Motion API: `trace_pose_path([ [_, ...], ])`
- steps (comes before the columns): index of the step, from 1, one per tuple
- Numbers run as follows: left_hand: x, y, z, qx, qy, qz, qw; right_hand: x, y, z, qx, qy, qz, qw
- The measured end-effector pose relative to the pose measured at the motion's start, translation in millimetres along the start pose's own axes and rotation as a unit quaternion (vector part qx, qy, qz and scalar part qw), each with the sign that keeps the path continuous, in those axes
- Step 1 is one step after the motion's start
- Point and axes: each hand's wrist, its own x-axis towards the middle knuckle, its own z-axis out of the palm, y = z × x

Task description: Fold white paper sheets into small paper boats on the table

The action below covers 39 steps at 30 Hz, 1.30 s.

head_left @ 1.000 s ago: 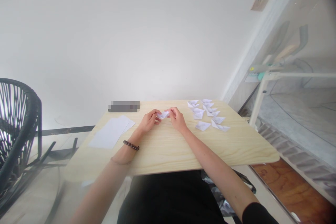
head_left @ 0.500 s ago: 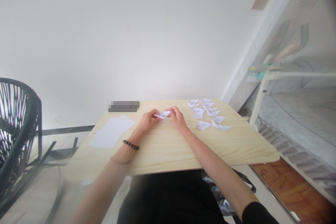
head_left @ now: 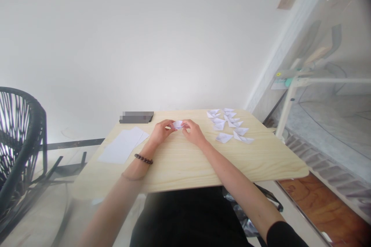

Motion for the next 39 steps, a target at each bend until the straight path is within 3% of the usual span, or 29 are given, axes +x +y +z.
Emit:
trace_pose_path([
  [6,1.3,-5.9,-1.6,0.034,-0.018,0.021,0.999,0.7,4.6,-0.3,-0.107,-0.015,-0.035,0.994],
  [12,1.4,-13.4,0.9,0.054,-0.034,0.007,0.998,-0.7,6.0,-1.2,-0.142,-0.025,-0.040,0.989],
  [18,1.1,-13.7,1.4,0.078,-0.055,0.048,0.994,-0.7,7.5,0.7,-0.143,-0.032,-0.050,0.988],
  [26,0.9,-13.7,1.9,0.099,-0.043,0.036,0.994,-0.6,4.3,-0.4,-0.140,-0.028,-0.038,0.989],
  [34,1.6,-9.3,0.3,0.120,-0.032,-0.002,0.992,1.1,5.3,-0.7,-0.095,-0.012,-0.020,0.995],
  [39,1.9,-6.8,-1.1,0.122,-0.024,-0.044,0.991,2.5,5.5,0.0,-0.046,0.005,0.028,0.999],
])
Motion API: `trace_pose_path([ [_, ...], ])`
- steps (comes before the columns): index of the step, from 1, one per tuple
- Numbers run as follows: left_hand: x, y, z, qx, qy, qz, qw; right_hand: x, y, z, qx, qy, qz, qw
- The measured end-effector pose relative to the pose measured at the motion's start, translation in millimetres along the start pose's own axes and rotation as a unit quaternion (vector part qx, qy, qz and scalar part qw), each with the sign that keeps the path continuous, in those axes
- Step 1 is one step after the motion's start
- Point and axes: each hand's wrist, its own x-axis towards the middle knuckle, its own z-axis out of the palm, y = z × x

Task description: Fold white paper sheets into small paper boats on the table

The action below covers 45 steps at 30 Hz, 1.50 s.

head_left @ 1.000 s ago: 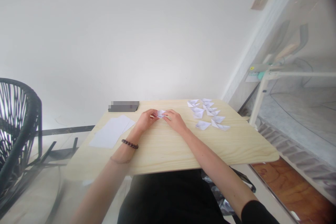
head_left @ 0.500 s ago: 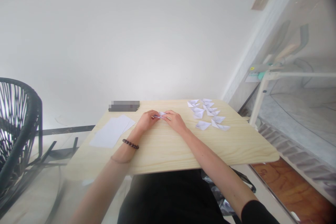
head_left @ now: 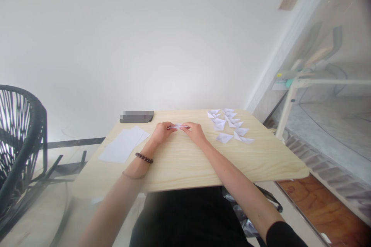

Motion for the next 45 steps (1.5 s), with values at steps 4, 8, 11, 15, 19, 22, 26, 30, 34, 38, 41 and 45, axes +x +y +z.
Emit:
trace_pose_path([
  [4,-0.2,1.0,-0.9,-0.033,-0.007,-0.022,0.999,0.4,-2.1,0.2,0.017,0.008,0.045,0.999],
  [8,-0.3,2.2,-1.3,-0.054,-0.002,-0.028,0.998,0.6,-1.9,-0.4,0.020,0.010,0.067,0.998],
  [11,-0.3,2.2,-0.4,-0.098,-0.014,-0.040,0.994,0.3,-0.2,-0.7,0.026,0.007,0.078,0.997],
  [15,-0.3,0.4,1.5,-0.178,-0.031,-0.049,0.982,-0.6,2.7,0.6,0.073,0.004,0.098,0.992],
  [19,-1.3,0.6,1.6,-0.178,-0.038,-0.035,0.983,-0.9,3.7,1.5,0.131,-0.005,0.118,0.984],
  [22,-3.1,4.9,-0.7,-0.099,-0.016,0.027,0.995,-0.6,3.3,0.4,0.145,-0.009,0.131,0.981],
  [26,-5.7,12.5,-3.3,0.040,-0.004,0.137,0.990,0.4,4.3,-2.4,0.165,-0.023,0.152,0.974],
  [30,-5.9,15.2,-3.1,0.099,0.002,0.179,0.979,2.2,6.8,-3.3,0.178,-0.036,0.167,0.969],
  [34,-5.0,15.7,-4.4,0.110,0.012,0.193,0.975,2.7,7.1,-1.7,0.159,-0.044,0.173,0.971],
  [38,-4.9,16.0,-5.9,0.114,0.024,0.173,0.978,1.2,4.0,-0.9,0.137,-0.034,0.159,0.977],
  [41,-5.0,14.8,-5.6,0.106,0.038,0.146,0.983,0.0,2.1,-1.2,0.120,-0.032,0.130,0.984],
  [45,-5.1,12.4,-4.4,0.086,0.048,0.109,0.989,-0.9,0.5,-1.2,0.067,-0.005,0.076,0.995],
])
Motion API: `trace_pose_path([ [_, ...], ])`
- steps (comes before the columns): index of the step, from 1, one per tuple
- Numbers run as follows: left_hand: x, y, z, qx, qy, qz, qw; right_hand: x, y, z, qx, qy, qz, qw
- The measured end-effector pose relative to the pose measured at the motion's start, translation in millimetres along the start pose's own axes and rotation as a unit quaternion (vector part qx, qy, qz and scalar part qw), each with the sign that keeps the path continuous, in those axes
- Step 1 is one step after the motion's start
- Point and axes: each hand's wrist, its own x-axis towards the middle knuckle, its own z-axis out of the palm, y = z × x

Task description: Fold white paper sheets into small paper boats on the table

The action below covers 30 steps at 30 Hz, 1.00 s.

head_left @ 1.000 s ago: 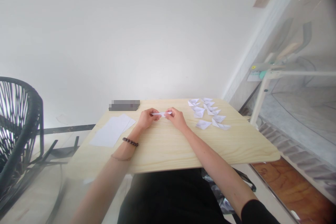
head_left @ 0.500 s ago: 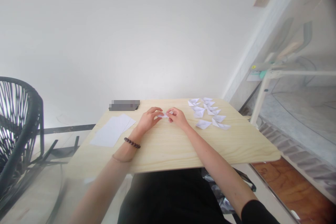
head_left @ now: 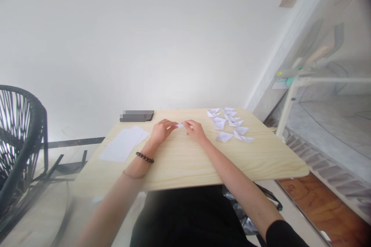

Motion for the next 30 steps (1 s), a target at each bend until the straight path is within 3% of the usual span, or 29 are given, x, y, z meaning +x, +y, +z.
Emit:
trace_pose_path([
  [7,0.4,-0.3,0.6,-0.042,-0.021,-0.021,0.999,-1.4,-6.8,-1.0,-0.056,-0.003,-0.085,0.995],
  [30,0.3,4.2,1.3,-0.087,-0.054,-0.017,0.995,-2.0,-6.0,-0.7,-0.088,-0.024,-0.085,0.992],
])
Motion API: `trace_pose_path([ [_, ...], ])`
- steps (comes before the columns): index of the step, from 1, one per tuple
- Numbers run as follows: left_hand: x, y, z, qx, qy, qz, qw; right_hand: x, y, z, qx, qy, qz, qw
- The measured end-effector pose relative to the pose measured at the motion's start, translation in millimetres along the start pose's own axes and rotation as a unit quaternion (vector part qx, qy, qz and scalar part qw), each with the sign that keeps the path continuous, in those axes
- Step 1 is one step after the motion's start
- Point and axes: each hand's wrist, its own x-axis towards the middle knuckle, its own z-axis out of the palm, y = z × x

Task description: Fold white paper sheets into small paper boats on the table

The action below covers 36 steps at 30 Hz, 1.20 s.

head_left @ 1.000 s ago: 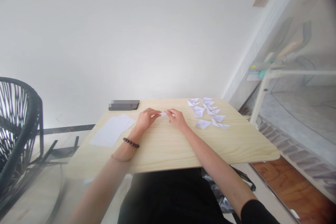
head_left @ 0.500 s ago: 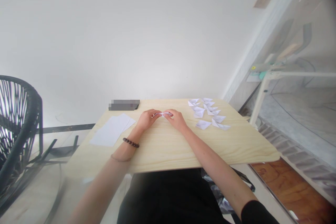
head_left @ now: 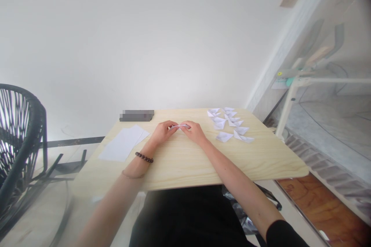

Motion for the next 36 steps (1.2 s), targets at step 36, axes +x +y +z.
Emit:
trace_pose_path([
  [36,-1.9,-5.2,3.4,0.025,-0.037,-0.082,0.996,-1.0,2.4,-0.3,-0.011,0.005,0.038,0.999],
])
